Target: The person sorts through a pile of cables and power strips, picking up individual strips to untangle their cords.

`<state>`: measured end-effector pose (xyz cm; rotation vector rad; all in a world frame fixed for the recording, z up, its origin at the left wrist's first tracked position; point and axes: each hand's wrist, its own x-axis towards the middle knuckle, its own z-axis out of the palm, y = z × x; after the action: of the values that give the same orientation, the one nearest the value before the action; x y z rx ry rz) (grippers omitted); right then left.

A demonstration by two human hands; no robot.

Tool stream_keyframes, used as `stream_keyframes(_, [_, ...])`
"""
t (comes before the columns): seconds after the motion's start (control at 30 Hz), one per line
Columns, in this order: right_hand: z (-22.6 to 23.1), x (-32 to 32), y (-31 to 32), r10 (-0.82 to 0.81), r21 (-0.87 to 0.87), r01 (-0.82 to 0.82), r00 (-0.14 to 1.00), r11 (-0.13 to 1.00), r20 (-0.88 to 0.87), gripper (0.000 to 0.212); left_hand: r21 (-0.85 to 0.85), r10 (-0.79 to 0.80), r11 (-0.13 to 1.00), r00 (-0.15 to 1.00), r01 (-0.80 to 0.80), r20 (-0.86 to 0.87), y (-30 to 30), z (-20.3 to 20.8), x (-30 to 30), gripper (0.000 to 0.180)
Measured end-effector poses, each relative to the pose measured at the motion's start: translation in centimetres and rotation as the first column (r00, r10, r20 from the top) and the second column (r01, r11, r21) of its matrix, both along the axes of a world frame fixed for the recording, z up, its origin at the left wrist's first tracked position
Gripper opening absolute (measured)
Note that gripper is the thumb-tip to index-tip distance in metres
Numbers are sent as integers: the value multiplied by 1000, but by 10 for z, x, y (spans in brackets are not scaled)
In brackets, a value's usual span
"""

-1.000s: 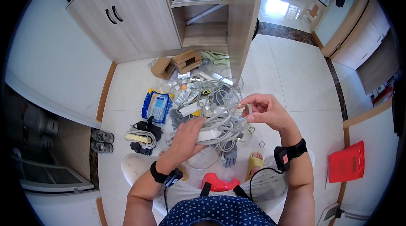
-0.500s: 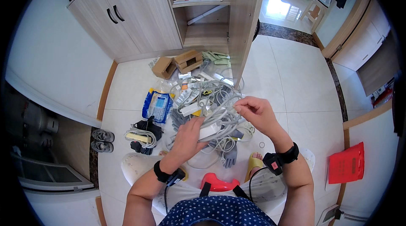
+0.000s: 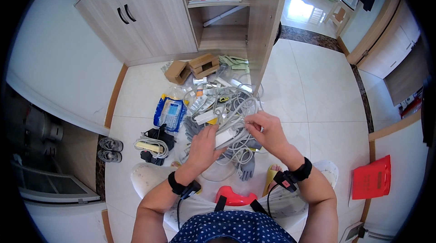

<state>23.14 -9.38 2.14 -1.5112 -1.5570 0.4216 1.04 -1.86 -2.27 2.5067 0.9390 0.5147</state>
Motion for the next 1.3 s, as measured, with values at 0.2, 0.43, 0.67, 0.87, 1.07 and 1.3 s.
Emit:
stream_keyframes(0.2, [-5,-19,-4,-68,-7,68,997,998,-43,19,48,39,998,998,-37,-41,0,2,1,69])
stream_keyframes(0.43, [-14,-32,-9,-27,60,31,997,998,-71,23,107,72,992,991,-60,-109,3,-2,4,76])
stream_keyframes(0.67, [-17,-39,-11,-82,-127,34,914,991,-397,23,222,64,974,990,-35,-125,-4,-10,12,82])
stream_keyframes(0.87, [-14,-53,-19,-3,-73,-6,991,997,-132,24,210,71,977,987,-40,-145,-3,-10,12,82])
stream_keyframes(1.07, [-17,-60,-24,32,-92,-37,998,995,-55,33,154,57,988,987,-34,-152,-2,-10,13,81])
stream_keyframes(1.3, [-5,-60,-19,73,22,-82,961,996,267,40,-109,103,990,988,-90,114,5,-7,10,72])
